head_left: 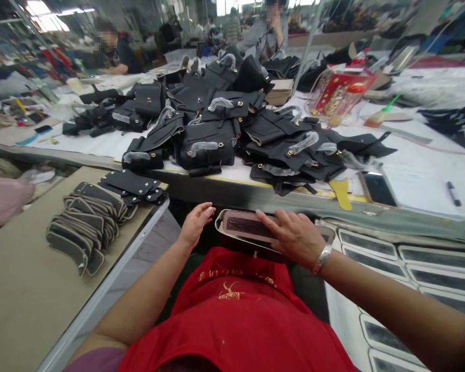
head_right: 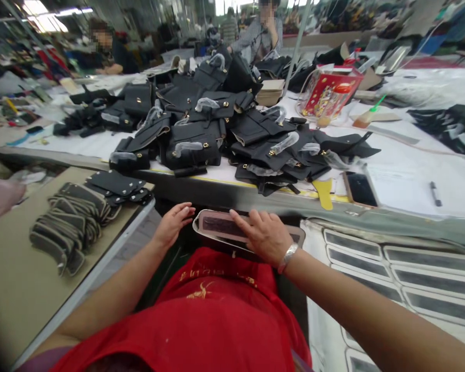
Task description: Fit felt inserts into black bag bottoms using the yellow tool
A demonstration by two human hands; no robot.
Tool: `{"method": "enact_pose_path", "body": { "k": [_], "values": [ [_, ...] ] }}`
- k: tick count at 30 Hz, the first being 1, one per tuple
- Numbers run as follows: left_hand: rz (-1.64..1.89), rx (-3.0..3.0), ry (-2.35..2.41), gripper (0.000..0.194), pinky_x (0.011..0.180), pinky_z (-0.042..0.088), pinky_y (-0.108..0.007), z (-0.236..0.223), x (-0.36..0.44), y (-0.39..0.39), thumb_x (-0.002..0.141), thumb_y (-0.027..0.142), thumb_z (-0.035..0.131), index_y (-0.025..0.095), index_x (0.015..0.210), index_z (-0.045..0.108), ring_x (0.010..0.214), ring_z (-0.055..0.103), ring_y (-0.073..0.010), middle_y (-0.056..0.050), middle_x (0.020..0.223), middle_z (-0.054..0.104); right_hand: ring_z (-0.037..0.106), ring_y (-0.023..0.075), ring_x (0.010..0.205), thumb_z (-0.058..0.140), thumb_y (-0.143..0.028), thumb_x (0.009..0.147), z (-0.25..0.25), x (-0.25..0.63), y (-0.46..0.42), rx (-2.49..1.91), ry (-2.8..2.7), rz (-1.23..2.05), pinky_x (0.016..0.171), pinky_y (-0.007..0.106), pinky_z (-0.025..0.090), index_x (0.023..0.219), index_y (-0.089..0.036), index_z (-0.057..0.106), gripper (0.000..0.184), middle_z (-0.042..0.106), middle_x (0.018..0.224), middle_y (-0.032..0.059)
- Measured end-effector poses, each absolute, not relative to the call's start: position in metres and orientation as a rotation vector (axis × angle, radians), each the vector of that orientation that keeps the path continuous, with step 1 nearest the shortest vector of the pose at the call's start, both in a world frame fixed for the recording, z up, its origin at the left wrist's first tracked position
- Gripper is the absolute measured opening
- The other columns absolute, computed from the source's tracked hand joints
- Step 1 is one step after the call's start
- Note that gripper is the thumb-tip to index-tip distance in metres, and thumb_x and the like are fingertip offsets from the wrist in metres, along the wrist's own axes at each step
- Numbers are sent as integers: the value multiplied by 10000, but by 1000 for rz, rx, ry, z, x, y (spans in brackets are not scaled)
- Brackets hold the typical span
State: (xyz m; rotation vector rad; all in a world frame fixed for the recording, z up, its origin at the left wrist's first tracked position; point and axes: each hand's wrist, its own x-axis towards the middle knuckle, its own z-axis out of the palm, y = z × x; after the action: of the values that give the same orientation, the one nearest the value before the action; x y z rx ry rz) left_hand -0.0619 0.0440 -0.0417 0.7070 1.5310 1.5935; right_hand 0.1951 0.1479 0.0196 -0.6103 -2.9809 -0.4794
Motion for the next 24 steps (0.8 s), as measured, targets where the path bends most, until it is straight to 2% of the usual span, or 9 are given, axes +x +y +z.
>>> {"method": "enact_pose_path", "body": {
  "k": [5, 8, 11, 13, 16, 19, 22, 24],
  "values": [
    [1489, 839, 1511, 490, 933, 417, -335, -60, -43, 45, 709, 296, 660, 149, 1153, 513, 1046, 553, -202, -88, 1124, 598, 473, 218, 741, 482, -584, 810, 6, 179, 153, -416, -3152, -465, 558, 278, 251, 1402, -338, 273, 674, 476, 1060, 130],
    [1357, 979, 1660, 518, 941, 416, -332, -61, -41, 49, 656, 155, 644, 145, 1156, 511, 1025, 562, -201, -74, 1120, 597, 494, 222, 729, 453, -580, 826, 3, 174, 155, -403, -3239, -446, 541, 270, 263, 1398, -329, 284, 647, 477, 1032, 141],
    [1218, 1118, 1871, 562, 955, 411, -344, -50, -41, 50, 640, 93, 597, 136, 1190, 487, 1041, 550, -205, -87, 1150, 574, 514, 233, 740, 479, -584, 809, 2, 168, 157, -378, -3308, -373, 561, 278, 313, 1390, -303, 305, 668, 476, 1021, 148],
    [1200, 1319, 2011, 527, 990, 382, -360, -38, -39, 50, 686, 125, 587, 139, 1201, 477, 1096, 513, -211, -100, 1194, 540, 521, 245, 764, 495, -590, 796, -1, 163, 158, -370, -3340, -302, 596, 297, 352, 1376, -273, 335, 680, 477, 1013, 150],
    [1165, 1833, 1911, 326, 999, 376, -346, -21, -28, 50, 793, 248, 556, 164, 1107, 534, 1113, 495, -195, -84, 1155, 558, 514, 274, 841, 504, -578, 796, -6, 156, 159, -395, -3355, -197, 669, 341, 392, 1358, -240, 368, 671, 483, 1012, 154],
    [764, 2274, 1544, 317, 918, 444, -325, -14, -17, 53, 794, 393, 582, 169, 1018, 571, 1057, 534, -203, -77, 1173, 560, 494, 294, 938, 518, -558, 793, -4, 153, 162, -428, -3338, -7, 761, 400, 405, 1337, -223, 406, 648, 483, 1067, 162],
    [373, 2453, 1422, 406, 879, 467, -357, -18, -14, 56, 768, 491, 589, 144, 980, 586, 1051, 539, -247, -113, 1293, 469, 483, 269, 1032, 536, -544, 784, 12, 161, 175, -371, -3259, 493, 889, 416, 386, 1280, -186, 481, 614, 476, 1169, 160],
    [235, 2502, 1421, 408, 880, 462, -364, -22, -17, 59, 789, 508, 556, 146, 972, 598, 1051, 537, -256, -120, 1252, 496, 495, 231, 1057, 507, -517, 809, 20, 180, 191, -466, -3011, 885, 938, 379, 380, 1218, -173, 537, 535, 506, 1183, 134]
  ]
}}
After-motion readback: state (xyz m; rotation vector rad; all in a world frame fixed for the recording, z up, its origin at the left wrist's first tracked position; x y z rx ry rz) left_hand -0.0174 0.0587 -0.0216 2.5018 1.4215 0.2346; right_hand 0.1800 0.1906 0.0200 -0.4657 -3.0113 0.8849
